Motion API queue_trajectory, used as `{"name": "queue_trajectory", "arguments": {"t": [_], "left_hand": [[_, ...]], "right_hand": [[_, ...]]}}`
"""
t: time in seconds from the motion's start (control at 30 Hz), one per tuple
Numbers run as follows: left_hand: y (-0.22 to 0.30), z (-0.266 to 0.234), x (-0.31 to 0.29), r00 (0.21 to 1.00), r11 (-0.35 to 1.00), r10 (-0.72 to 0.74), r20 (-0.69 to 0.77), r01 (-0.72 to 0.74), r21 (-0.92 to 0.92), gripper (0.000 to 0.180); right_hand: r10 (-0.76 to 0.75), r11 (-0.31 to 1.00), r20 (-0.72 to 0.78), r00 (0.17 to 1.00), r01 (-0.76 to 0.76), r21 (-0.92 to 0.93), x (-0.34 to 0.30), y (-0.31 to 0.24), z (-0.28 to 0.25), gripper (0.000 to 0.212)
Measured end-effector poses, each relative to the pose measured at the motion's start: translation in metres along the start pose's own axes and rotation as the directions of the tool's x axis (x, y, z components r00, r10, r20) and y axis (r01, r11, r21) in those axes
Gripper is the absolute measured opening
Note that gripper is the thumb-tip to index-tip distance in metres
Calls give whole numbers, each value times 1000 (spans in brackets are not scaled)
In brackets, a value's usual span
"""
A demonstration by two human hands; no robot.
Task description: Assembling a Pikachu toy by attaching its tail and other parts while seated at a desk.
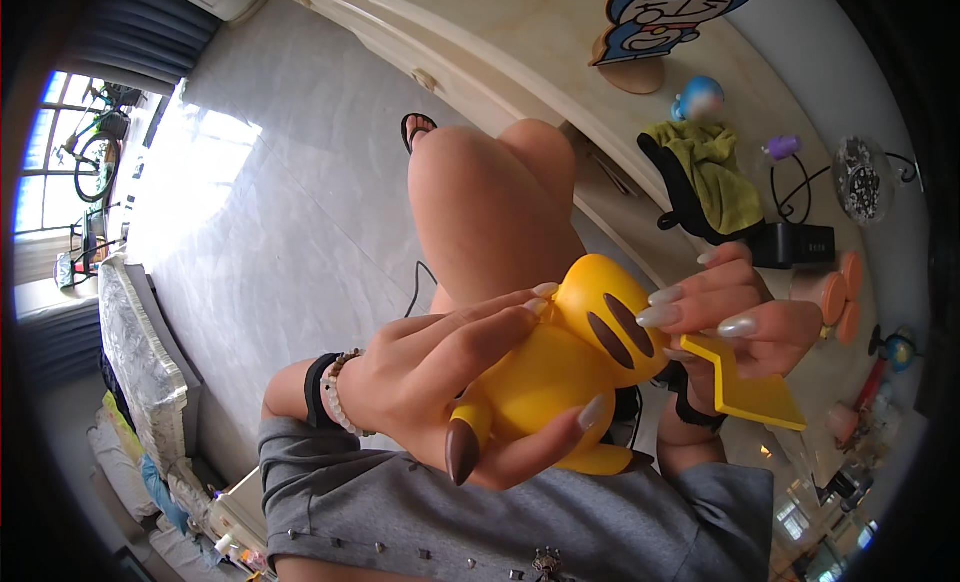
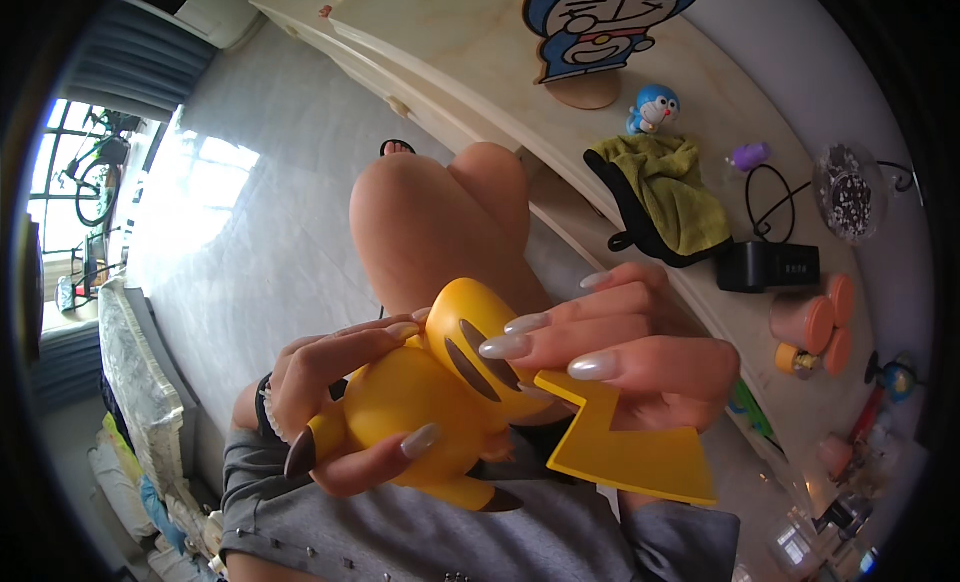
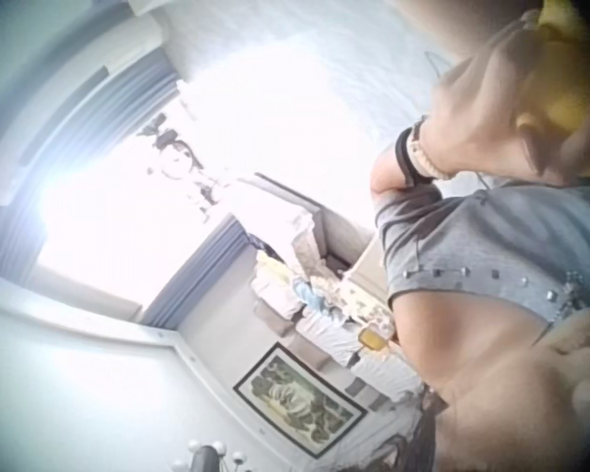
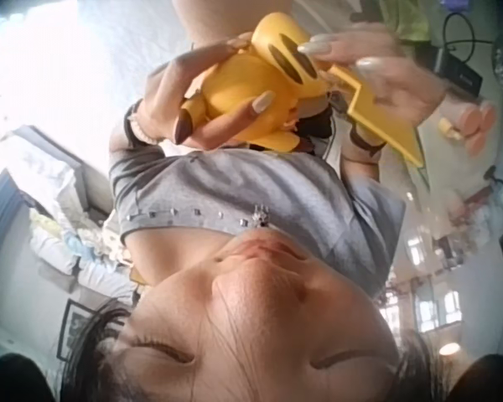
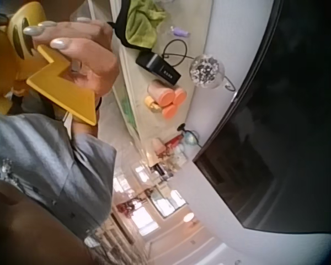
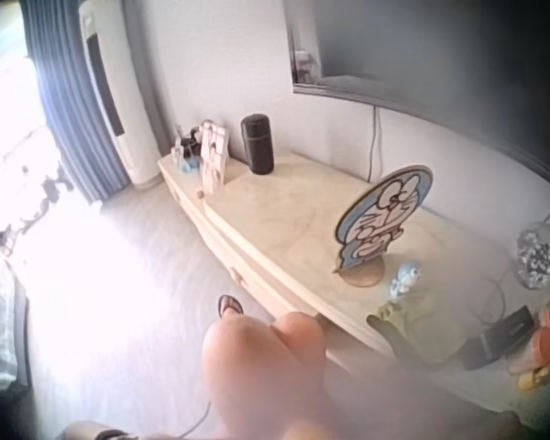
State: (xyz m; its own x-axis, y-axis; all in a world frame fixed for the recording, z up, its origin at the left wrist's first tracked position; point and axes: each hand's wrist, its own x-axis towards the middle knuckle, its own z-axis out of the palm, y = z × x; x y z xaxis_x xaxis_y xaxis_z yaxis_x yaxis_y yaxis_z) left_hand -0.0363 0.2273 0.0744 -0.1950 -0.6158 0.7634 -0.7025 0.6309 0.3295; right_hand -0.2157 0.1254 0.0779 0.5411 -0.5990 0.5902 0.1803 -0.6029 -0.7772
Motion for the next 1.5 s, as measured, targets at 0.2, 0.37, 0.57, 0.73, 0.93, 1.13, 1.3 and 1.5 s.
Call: {"name": "queue_trajectory", "arguments": {"t": [0.2, 0.37, 0.57, 0.73, 0.93, 1.13, 1.3, 1.5], "left_hand": [[-5, -15, 10, 946, 926, -182, 268, 257, -276, 39], [-13, 1, -2, 867, 541, -434, 246, 469, -699, 67], [-10, 7, 11, 346, -267, -880, 326, 209, -941, 58], [-13, 24, 4, 362, -225, -908, 211, 4, -974, 67], [-11, 24, 3, 439, -236, -869, 228, 37, -971, 75], [-20, 12, -8, 472, -302, -800, 370, 217, -928, 72], [-6, 22, 3, 350, -195, -887, 301, 308, -931, 72], [0, 39, 24, 359, -84, -933, 33, -126, -989, 84]], "right_hand": [[31, 983, 36, 999, -24, -180, 5, 5, -3, 24], [15, 992, 7, 1000, -14, -125, 7, 19, 6, 31], [3, 996, -50, 999, 1, 89, 10, 20, 24, 36], [24, 995, 53, 998, -30, 98, -2, 7, 24, 27], [-74, 997, 129, 989, 72, 25, -5, 8, 18, 22], [-66, 994, 115, 991, 76, -83, -19, -3, 29, 26], [-31, 965, 136, 990, 65, -253, -24, -18, 28, 27], [-104, 952, 145, 984, 141, -272, -34, -16, 26, 22]]}}
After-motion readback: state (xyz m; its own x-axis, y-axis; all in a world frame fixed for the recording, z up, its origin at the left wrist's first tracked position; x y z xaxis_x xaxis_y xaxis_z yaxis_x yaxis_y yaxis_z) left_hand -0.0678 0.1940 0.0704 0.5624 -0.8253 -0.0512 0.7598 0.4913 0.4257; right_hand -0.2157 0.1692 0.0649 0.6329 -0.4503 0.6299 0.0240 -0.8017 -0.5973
